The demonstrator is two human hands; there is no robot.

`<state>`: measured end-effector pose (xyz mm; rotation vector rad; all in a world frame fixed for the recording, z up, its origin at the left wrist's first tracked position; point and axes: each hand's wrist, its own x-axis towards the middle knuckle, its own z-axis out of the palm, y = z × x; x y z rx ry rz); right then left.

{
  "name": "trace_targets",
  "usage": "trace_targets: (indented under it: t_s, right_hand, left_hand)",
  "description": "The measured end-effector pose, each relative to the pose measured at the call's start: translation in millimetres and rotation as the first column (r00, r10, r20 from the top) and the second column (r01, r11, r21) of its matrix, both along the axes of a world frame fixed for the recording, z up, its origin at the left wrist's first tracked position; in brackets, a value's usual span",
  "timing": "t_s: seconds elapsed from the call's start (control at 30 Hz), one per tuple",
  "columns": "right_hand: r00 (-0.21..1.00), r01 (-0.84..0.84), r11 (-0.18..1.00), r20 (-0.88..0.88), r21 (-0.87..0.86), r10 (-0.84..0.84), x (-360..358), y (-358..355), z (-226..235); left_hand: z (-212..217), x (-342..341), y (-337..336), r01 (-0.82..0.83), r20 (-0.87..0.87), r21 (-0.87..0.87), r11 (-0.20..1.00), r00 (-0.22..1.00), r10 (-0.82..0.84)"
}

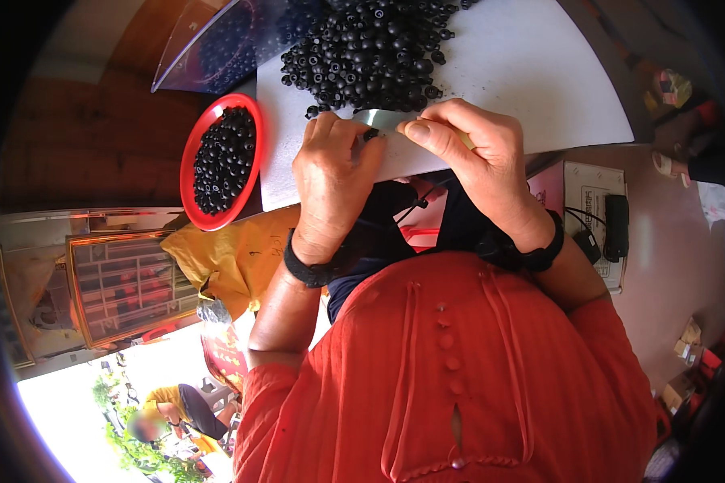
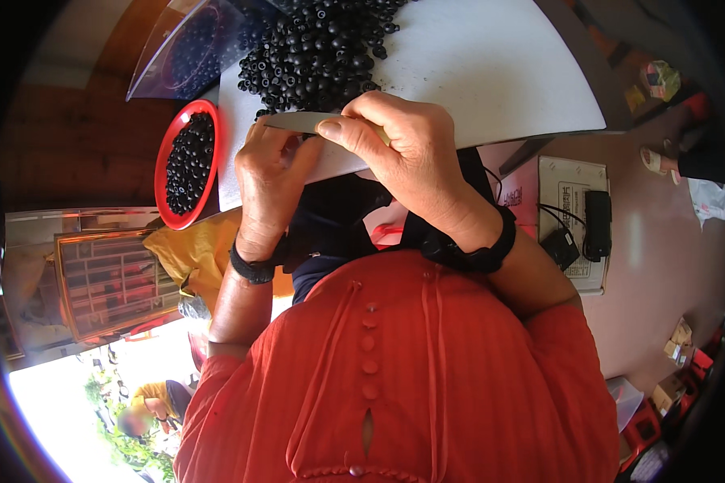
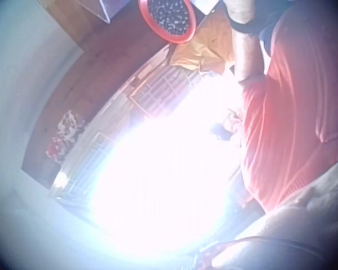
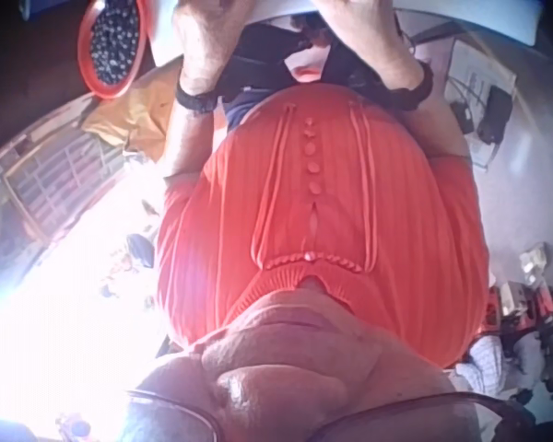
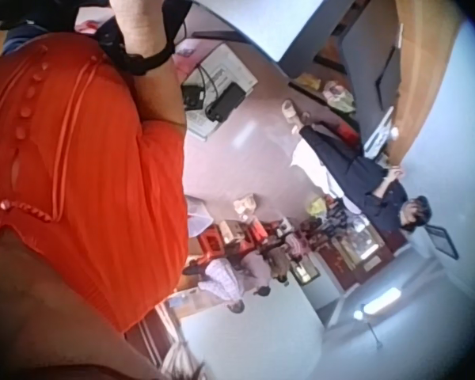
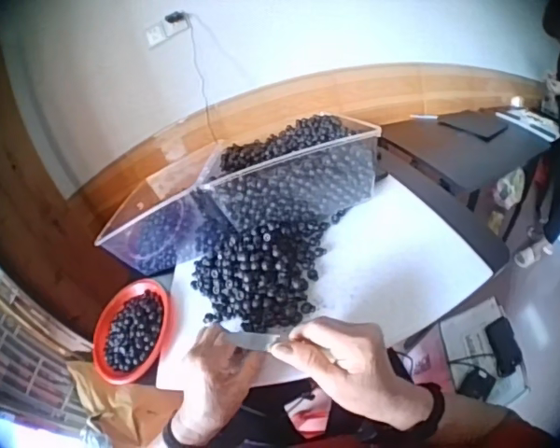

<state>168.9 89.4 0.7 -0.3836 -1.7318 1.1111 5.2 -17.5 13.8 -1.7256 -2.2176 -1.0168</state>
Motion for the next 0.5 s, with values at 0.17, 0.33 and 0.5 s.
trace_targets:
  t_s: [0.17, 0.33, 0.5]
  right_hand:
    - [1.0, 0.02, 0.999, -0.005, 0.027, -0.02, 1, 0, 1]
    - [0.999, 0.027, 0.999, 0.037, 0.036, -0.029, -1, 0, 1]
    - [0.996, 0.011, 1.0, 0.086, -0.012, -0.01, 0, -3, 6]
  left_hand:
    - [19, -20, -17, 0.094, -0.006, -0.09, 0.991, 0.995, -0.095]
    - [24, -10, -27, -0.058, 0.27, -0.087, 0.995, 0.96, 0.08]
    - [9, -6, -15, -0.035, 0.157, -0.013, 0.999, 0.987, 0.037]
